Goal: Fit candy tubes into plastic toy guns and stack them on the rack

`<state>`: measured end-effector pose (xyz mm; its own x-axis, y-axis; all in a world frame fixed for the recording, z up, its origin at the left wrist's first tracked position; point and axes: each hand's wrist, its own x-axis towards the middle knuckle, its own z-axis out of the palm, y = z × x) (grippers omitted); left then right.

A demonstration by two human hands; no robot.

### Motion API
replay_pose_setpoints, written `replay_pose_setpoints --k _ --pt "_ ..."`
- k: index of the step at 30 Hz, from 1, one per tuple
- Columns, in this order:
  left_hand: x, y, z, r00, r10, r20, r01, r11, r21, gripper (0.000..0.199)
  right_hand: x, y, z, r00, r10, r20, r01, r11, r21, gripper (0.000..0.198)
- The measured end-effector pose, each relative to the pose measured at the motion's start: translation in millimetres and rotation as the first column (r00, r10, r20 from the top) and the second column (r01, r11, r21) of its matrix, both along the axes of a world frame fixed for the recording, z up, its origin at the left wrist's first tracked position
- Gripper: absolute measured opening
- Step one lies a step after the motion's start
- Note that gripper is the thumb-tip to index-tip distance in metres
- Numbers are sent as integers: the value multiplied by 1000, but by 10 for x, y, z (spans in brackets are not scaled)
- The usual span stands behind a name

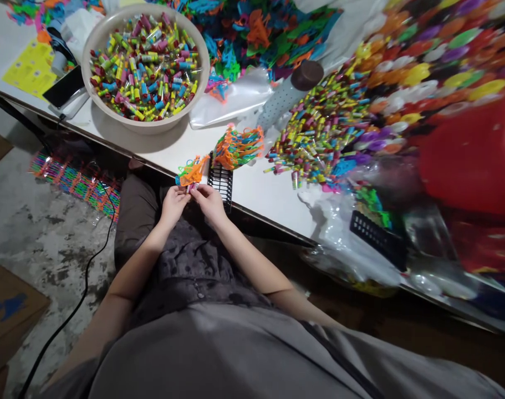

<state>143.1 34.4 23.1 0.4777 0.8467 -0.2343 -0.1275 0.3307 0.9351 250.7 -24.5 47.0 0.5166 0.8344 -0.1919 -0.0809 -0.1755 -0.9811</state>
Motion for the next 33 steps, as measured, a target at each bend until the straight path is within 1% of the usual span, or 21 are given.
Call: replay_pose_setpoints --k 2,5,7,9,10,12,14,16,17,19,21,23,25,28,29,33 --pt "-13 20 18 997 -62 -51 61 998 -20 30 40 -33 -12 996 33 86 -32 999 -12 32" --pt "-29 25 51 978 -154 -138 163 985 53 29 76 -101 5 970 45 240 -42 999 -16 31" --pt "-29 9 65 973 -168 -159 188 975 120 23 85 -154 36 950 44 308 -46 999 -2 29" --pt "-25 -5 68 974 -149 -169 179 966 184 16 102 -213 59 953 36 302 -39 999 2 29" --pt "-23 -6 68 974 -128 -188 168 962 213 13 122 -244 60 958 12 285 -12 1000 1 31" --pt "-20 6 64 969 -76 -236 136 958 251 13 205 -309 26 954 -94 286 95 995 11 34" --pt "-15 33 60 964 -30 -264 103 957 269 13 356 -373 -56 908 -239 344 235 971 54 39" --pt "-1 66 61 963 -15 -271 94 956 278 15 563 -427 -170 849 -358 389 344 933 108 44" --pt "11 80 64 961 -20 -275 101 954 282 16 675 -446 -232 826 -403 394 383 914 133 45" --pt "39 99 77 953 -46 -299 137 946 293 16 885 -462 -346 806 -458 375 426 889 170 44" --pt "70 106 98 939 -33 -342 157 926 343 14 1046 -445 -430 815 -470 340 433 883 182 39" --pt "98 102 120 923 29 -383 149 892 427 15 1141 -400 -477 827 -462 320 432 887 164 36" --pt "123 92 135 925 62 -375 132 873 469 17 1181 -334 -495 823 -464 327 444 885 140 34" --pt "175 79 141 949 15 -314 122 903 412 20 1195 -221 -513 819 -469 332 466 880 94 31" --pt "203 80 143 952 16 -307 111 913 393 21 1198 -186 -524 823 -469 320 472 878 73 30" --pt "413 142 165 945 97 -314 28 929 370 24 1213 -92 -582 843 -467 268 480 877 18 27"
